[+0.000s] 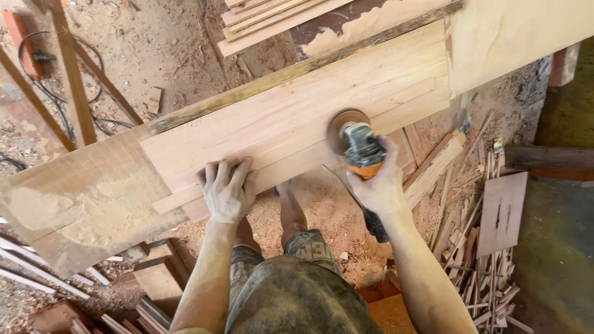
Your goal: The person uses an orbital sander to smooth the surface of several wooden planks. They hold each plank with one hand while operating the sander with the other, then place the finished plank onto a stack before picking up the next one.
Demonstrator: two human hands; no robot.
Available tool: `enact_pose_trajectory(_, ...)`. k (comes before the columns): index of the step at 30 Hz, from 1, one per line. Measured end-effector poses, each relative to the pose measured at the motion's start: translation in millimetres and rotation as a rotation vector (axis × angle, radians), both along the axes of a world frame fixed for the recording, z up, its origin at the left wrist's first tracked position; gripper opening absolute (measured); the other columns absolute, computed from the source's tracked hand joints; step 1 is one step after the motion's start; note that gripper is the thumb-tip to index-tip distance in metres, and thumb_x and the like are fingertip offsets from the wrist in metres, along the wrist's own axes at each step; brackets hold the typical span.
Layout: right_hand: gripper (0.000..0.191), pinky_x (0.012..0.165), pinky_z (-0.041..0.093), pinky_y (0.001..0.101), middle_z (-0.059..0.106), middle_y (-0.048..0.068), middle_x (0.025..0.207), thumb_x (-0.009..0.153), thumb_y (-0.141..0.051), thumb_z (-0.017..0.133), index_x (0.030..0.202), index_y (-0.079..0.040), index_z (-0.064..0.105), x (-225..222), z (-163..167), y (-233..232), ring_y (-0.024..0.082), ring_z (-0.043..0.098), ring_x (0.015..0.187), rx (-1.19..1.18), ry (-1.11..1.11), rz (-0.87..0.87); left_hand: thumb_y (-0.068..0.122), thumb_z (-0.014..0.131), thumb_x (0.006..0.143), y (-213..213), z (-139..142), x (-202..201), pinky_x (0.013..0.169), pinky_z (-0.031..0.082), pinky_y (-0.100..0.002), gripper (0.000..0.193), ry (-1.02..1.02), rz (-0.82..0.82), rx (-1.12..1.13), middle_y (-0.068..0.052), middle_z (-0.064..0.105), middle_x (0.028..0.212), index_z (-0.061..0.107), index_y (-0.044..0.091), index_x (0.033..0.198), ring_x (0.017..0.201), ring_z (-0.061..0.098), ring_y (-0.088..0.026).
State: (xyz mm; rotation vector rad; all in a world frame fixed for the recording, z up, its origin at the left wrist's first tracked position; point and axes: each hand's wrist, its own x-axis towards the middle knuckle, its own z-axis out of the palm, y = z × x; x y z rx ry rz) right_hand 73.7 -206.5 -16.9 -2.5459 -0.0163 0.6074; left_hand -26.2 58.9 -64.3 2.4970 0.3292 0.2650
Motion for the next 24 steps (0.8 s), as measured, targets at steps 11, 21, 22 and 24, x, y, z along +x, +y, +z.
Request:
enact_pose_trajectory(11, 0.089, 0.105, 0.054, 0.0477, 0.047, 0.027, 0.134, 0.078, -0.010, 0.084, 0.146, 0.000, 0.027, 89.7, 11.1, -76.8, 0.036, 0.059, 0.123, -0.049, -0.307, -0.199, 0.025, 0.078, 0.090, -12.8, 3.9, 13.2, 0.097, 0.037, -0.046, 0.021, 0.012, -0.010, 0.062, 0.002, 0.066, 0.109, 0.079, 0.017, 0.110, 0.101, 0.057, -0.025)
enact_pose_trajectory(21, 0.084, 0.102, 0.054, 0.0491, 0.054, 0.022, 0.131, 0.078, -0.010, 0.080, 0.145, -0.005, 0.028, 87.7, 11.3, -48.7, 0.031, 0.063, 0.119, 0.072, -0.207, -0.389, 0.023, 0.079, 0.088, -11.6, 7.3, 9.2, 0.096, 0.038, -0.046, 0.021, -0.010, -0.019, 0.064, 0.000, 0.066, 0.109, 0.078, 0.016, 0.108, 0.100, 0.057, -0.027)
enact_pose_trajectory(22, 0.088, 0.102, 0.052, 0.0491, 0.054, 0.023, 0.131, 0.075, -0.008, 0.080, 0.146, -0.006, 0.027, 74.3, 8.2, -43.1, 0.032, 0.062, 0.120, 0.011, -0.192, -0.345, 0.022, 0.079, 0.087, -10.0, 7.5, 7.8, 0.096, 0.038, -0.046, 0.021, -0.016, -0.018, 0.066, -0.001, 0.066, 0.108, 0.078, 0.015, 0.107, 0.100, 0.057, -0.027)
enact_pose_trajectory(24, 0.090, 0.105, 0.054, 0.0477, 0.053, 0.026, 0.133, 0.079, -0.012, 0.082, 0.148, -0.003, 0.024, 37.8, 4.3, -24.8, 0.033, 0.062, 0.120, 0.070, -0.195, -0.168, 0.022, 0.079, 0.086, -6.3, 7.8, 3.8, 0.094, 0.039, -0.047, 0.021, -0.015, -0.015, 0.066, -0.001, 0.066, 0.107, 0.078, 0.015, 0.105, 0.099, 0.057, -0.028)
